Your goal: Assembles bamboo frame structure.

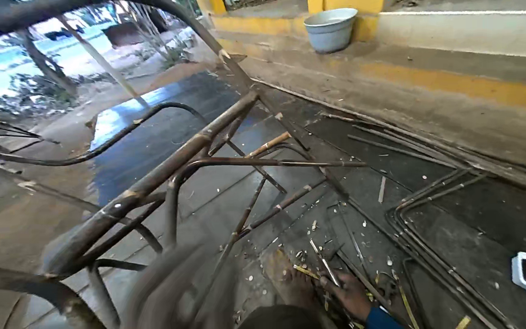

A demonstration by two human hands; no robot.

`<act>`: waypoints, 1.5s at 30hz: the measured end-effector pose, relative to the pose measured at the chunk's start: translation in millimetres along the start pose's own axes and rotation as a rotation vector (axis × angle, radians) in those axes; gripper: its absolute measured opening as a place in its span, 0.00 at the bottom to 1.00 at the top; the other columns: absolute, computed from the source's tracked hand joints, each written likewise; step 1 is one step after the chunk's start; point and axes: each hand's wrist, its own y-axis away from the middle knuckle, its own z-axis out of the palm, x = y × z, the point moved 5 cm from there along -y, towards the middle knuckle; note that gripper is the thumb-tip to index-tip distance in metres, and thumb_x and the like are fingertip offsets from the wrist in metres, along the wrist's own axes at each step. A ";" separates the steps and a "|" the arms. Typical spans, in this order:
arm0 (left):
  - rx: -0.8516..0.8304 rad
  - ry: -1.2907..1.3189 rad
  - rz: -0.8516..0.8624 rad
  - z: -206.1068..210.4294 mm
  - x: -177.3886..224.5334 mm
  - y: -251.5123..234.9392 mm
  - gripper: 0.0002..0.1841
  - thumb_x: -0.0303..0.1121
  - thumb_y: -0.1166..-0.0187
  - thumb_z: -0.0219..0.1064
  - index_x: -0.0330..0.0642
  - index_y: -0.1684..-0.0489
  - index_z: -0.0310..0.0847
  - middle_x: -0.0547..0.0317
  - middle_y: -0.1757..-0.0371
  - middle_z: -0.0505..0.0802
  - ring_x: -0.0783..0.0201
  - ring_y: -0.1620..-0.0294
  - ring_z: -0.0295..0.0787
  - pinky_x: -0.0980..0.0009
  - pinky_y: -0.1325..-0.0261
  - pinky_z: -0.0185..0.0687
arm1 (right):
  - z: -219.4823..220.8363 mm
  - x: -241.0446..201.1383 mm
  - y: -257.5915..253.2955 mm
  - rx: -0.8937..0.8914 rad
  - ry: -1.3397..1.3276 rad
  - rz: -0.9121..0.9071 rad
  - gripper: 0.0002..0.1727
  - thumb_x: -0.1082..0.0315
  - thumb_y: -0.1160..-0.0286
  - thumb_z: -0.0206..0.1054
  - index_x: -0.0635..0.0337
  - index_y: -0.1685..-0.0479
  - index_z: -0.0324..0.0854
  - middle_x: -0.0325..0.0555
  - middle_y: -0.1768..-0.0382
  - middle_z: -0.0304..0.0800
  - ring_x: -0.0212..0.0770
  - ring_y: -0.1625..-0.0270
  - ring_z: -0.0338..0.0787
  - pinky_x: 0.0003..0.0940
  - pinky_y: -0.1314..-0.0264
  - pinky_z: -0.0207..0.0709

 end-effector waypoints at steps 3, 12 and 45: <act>-0.293 -0.172 0.185 99.2 -11.5 -95.2 0.26 0.57 0.19 0.64 0.45 0.38 0.89 0.45 0.28 0.87 0.42 0.20 0.77 0.35 0.16 0.63 | -13.5 -27.5 3.2 0.079 0.010 -0.025 0.22 0.47 0.21 0.69 0.54 0.42 0.90 0.45 0.49 0.93 0.39 0.49 0.92 0.43 0.39 0.86; -0.607 -0.594 0.127 172.6 -116.7 -160.3 0.28 0.63 0.12 0.48 0.60 0.33 0.87 0.42 0.51 0.94 0.35 0.47 0.90 0.30 0.42 0.77 | -71.1 3.1 30.9 0.217 -0.060 0.047 0.22 0.48 0.25 0.72 0.55 0.43 0.89 0.46 0.56 0.93 0.41 0.60 0.91 0.47 0.51 0.87; -0.488 -0.511 0.176 176.8 -95.9 -137.9 0.29 0.66 0.14 0.50 0.62 0.35 0.89 0.50 0.59 0.94 0.44 0.55 0.90 0.36 0.41 0.73 | 53.3 -180.0 -126.9 -0.328 -1.676 -0.426 0.22 0.47 0.20 0.69 0.54 0.40 0.81 0.58 0.32 0.85 0.61 0.35 0.88 0.65 0.31 0.80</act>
